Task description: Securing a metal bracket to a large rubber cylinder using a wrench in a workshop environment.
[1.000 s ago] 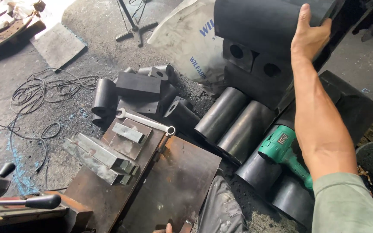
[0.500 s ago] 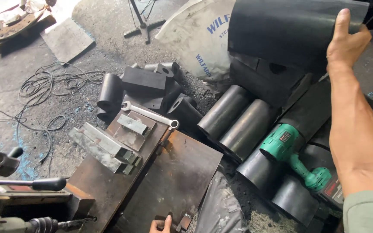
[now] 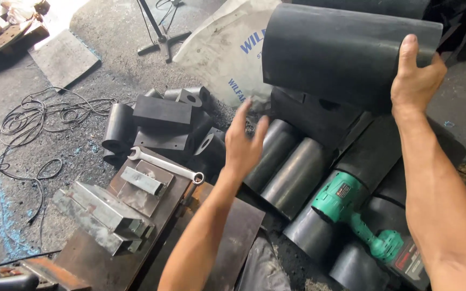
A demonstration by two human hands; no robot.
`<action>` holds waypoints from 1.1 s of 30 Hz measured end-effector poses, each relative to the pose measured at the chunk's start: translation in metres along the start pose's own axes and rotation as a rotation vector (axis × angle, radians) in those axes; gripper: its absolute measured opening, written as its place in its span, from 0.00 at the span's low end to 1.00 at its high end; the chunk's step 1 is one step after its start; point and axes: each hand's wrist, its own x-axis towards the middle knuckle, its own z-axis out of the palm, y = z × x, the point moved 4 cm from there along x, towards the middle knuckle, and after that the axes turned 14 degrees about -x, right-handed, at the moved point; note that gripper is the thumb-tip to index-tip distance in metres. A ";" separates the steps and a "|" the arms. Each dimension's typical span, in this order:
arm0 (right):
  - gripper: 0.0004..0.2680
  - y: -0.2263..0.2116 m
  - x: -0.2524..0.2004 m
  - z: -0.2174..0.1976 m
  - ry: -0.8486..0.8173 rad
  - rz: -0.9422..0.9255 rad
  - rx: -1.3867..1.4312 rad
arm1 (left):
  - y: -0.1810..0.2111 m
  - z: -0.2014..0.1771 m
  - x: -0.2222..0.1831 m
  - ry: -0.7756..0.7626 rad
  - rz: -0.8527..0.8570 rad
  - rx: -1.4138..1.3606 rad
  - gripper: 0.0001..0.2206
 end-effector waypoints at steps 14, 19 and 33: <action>0.23 0.035 -0.001 0.006 -0.116 0.273 0.039 | -0.106 0.084 0.218 -0.058 -0.729 -0.492 0.37; 0.26 0.050 -0.018 -0.002 -0.125 0.242 0.012 | -0.094 0.081 0.177 0.076 -0.512 -0.501 0.34; 0.26 0.058 -0.008 -0.006 -0.336 0.122 0.230 | -0.094 0.052 0.040 0.157 -0.869 -0.771 0.34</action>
